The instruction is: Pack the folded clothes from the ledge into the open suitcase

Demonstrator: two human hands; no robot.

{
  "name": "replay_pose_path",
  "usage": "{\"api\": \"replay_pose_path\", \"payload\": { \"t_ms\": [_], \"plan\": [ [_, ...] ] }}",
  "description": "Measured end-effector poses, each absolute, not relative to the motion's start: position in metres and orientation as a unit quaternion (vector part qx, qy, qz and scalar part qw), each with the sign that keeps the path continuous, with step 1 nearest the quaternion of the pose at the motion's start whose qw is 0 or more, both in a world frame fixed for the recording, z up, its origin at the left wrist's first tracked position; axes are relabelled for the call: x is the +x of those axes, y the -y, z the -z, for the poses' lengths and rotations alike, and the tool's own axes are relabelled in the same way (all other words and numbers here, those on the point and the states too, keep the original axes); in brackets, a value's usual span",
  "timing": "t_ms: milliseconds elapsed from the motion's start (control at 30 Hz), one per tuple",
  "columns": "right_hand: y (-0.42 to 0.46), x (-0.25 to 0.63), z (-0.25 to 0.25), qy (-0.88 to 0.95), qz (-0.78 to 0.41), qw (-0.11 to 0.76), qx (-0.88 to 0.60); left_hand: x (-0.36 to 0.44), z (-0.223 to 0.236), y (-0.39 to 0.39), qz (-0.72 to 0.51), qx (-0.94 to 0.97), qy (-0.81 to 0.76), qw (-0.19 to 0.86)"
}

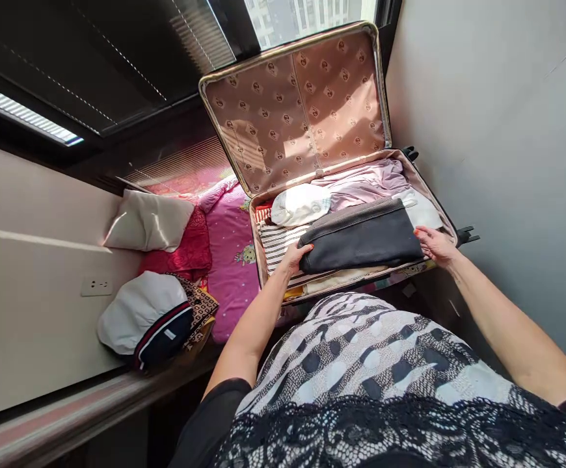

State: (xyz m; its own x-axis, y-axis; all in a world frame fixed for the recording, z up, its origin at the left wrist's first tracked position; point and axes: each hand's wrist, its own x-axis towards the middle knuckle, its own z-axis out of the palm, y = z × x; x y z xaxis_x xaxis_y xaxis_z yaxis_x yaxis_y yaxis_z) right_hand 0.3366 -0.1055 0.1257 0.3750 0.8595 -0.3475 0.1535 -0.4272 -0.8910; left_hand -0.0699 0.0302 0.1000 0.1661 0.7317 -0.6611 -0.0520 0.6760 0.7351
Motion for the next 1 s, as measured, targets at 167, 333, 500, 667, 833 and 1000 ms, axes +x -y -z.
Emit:
{"api": "replay_pose_path", "payload": {
  "t_ms": [167,333,500,667,833,1000],
  "plan": [
    [0.073,0.348,-0.127,0.43,-0.341,0.358,-0.756,-0.071,-0.11,-0.022,-0.318,0.327,-0.545,0.703],
    [0.047,0.385,-0.121,0.476,-0.236,0.271,-0.803,-0.055,-0.111,-0.01,-0.305,0.378,-0.626,0.61],
    [0.057,0.372,-0.117,0.537,-0.113,0.139,-0.824,-0.029,-0.123,0.016,-0.27,0.607,-0.696,0.27],
    [0.033,0.34,-0.121,0.668,-0.037,0.106,-0.735,0.012,-0.128,0.022,-0.101,0.818,-0.536,0.181],
    [0.01,0.321,-0.072,0.68,-0.134,-0.018,-0.721,0.031,-0.083,-0.006,0.04,0.874,-0.445,0.191],
    [0.021,0.317,-0.034,0.677,-0.094,-0.023,-0.729,0.029,-0.048,-0.008,0.052,0.887,-0.433,0.153]
  ]
}}
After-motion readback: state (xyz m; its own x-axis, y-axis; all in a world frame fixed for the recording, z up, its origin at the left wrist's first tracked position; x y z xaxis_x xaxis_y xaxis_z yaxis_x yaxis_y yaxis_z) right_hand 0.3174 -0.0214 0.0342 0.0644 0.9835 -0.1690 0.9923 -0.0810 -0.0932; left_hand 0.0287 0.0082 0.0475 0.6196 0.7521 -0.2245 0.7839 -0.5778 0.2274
